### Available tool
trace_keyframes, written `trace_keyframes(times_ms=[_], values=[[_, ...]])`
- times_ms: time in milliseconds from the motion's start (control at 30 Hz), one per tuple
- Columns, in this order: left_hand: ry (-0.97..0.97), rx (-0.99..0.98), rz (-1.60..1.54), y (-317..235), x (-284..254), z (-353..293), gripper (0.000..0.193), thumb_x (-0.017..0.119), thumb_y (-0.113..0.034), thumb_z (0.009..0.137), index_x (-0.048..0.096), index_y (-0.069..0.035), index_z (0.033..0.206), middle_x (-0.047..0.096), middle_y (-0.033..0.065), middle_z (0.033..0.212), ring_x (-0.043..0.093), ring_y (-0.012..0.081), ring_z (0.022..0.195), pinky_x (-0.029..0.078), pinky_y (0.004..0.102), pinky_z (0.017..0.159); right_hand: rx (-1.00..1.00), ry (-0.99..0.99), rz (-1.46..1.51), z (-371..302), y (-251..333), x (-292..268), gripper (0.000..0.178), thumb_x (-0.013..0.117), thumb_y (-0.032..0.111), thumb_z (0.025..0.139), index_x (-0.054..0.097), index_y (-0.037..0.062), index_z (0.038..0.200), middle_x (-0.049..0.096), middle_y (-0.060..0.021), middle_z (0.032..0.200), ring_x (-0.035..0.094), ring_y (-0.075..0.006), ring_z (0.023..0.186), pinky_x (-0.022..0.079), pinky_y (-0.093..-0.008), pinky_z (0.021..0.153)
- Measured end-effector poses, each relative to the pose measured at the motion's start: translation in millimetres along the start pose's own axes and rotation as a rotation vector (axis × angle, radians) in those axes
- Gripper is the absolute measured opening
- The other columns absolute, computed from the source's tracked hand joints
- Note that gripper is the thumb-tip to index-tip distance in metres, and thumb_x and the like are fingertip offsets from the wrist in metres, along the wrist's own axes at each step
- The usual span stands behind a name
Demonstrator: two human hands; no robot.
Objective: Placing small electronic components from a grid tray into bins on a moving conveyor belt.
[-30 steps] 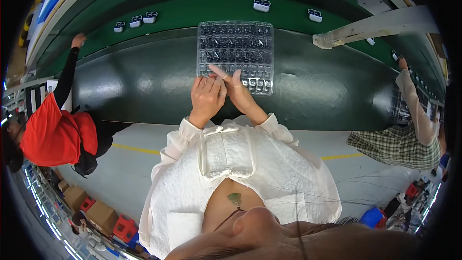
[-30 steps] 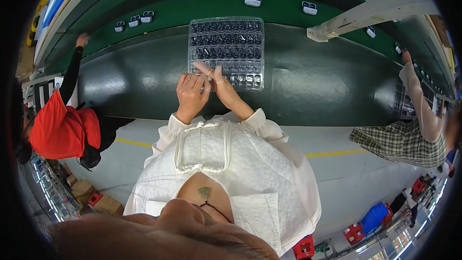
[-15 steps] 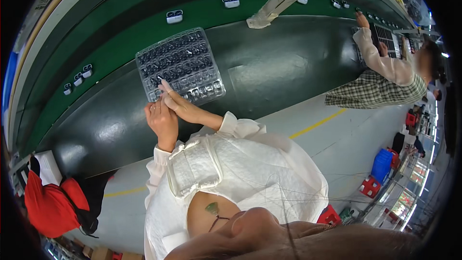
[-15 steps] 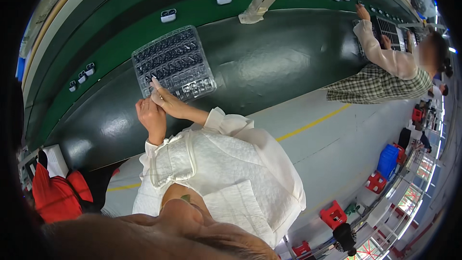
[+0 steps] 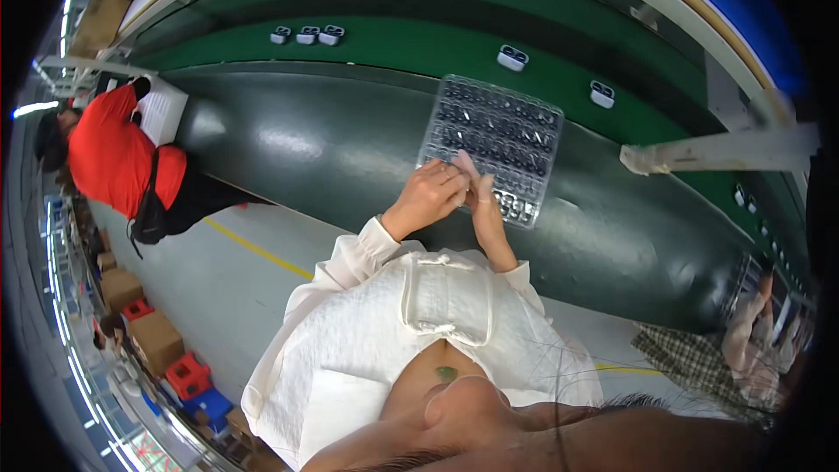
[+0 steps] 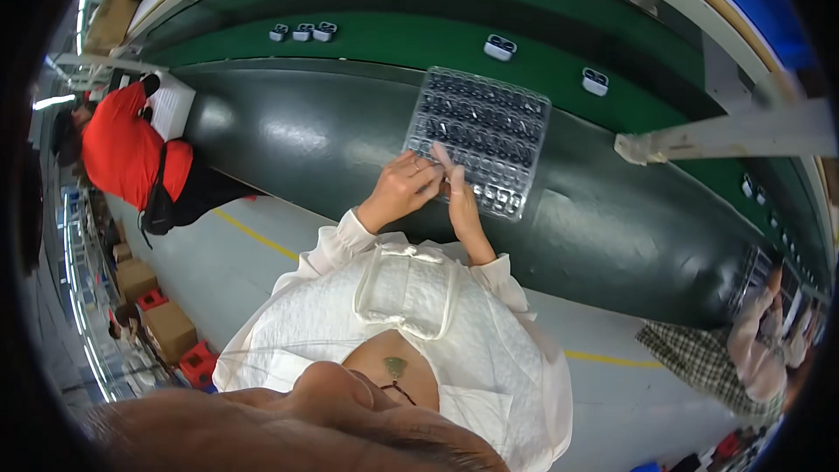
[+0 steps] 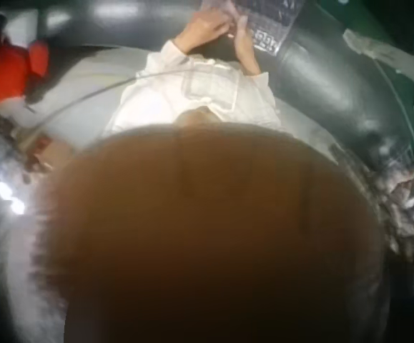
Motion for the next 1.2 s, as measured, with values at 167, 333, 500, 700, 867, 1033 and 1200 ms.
trace_keyframes(times_ms=[167,333,500,700,867,1033,1200], values=[[-0.003,0.03,-0.177,-5,0,-12,0.017,0.068,-0.004,0.069,0.062,-0.003,0.085,0.061,0.0082,0.078,0.059,0.0279,0.069,0.049,0.0378,0.068,0.078,0.104,0.234,2,-2,20,0.057,0.023,0.045,0.099,0.031,0.0067,0.141,0.042,-0.0114,0.136,0.037,-0.0205,0.126,0.028,-0.0299,0.105],[-0.106,-0.174,0.052,12,-1,-16,0.013,0.066,-0.013,0.075,0.062,-0.005,0.085,0.063,0.009,0.083,0.06,0.0291,0.072,0.049,0.0367,0.067,-0.003,-0.069,0.209,11,5,3,0.043,0.042,0.023,0.098,0.041,0.0029,0.135,0.043,-0.0103,0.135,0.045,-0.0178,0.118,0.032,-0.0287,0.101],[-0.064,-0.587,-0.429,40,15,-27,0.017,0.064,-0.012,0.081,0.064,-0.006,0.096,0.064,0.0063,0.079,0.062,0.0186,0.067,0.047,0.0273,0.063,-0.054,-0.116,0.208,13,11,-11,0.044,0.041,0.03,0.098,0.051,-0.0042,0.124,0.038,-0.009,0.141,0.046,-0.0155,0.114,0.037,-0.0265,0.092],[0.063,-0.847,-1.228,49,56,-44,0.018,0.054,-0.018,0.092,0.064,-0.004,0.099,0.063,0.0001,0.076,0.058,0.0081,0.069,0.045,0.0231,0.061,0.043,-0.034,0.216,11,9,3,0.062,0.031,0.047,0.097,0.049,-0.0063,0.125,0.031,-0.0096,0.145,0.047,-0.011,0.097,0.04,-0.0239,0.071],[0.11,-0.872,-1.299,39,64,-49,0.023,0.052,-0.022,0.093,0.065,-0.003,0.093,0.063,0.0015,0.075,0.058,0.0079,0.069,0.045,0.0222,0.061,0.071,-0.04,0.042,4,19,8,0.061,0.025,0.048,0.098,0.046,0.002,0.131,0.039,-0.0075,0.14,0.044,-0.0062,0.072,0.038,-0.0202,0.062],[0.166,-0.848,-1.436,34,83,-54,0.025,0.053,-0.025,0.092,0.065,-0.004,0.097,0.064,0.0011,0.077,0.06,0.009,0.068,0.045,0.0214,0.061,-0.381,-0.136,-0.751,4,48,3,0.043,0.031,0.029,0.099,0.058,0.002,0.12,0.042,-0.0131,0.138,0.052,-0.0191,0.104,0.041,-0.0291,0.088],[0.244,-0.823,-1.428,23,80,-55,0.029,0.053,-0.024,0.092,0.061,-0.005,0.114,0.064,0.0039,0.095,0.059,0.009,0.077,0.048,0.0231,0.07,-0.362,-0.437,-0.596,1,54,-49,0.028,0.045,0.012,0.094,0.062,-0.0004,0.112,0.05,-0.0128,0.129,0.051,-0.0216,0.11,0.038,-0.0317,0.093]])
Point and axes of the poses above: each hand's wrist, its own z-axis towards the middle knuckle, its own x-axis out of the palm, y = z × x, the point moved 9 cm from there along z, towards the middle knuckle
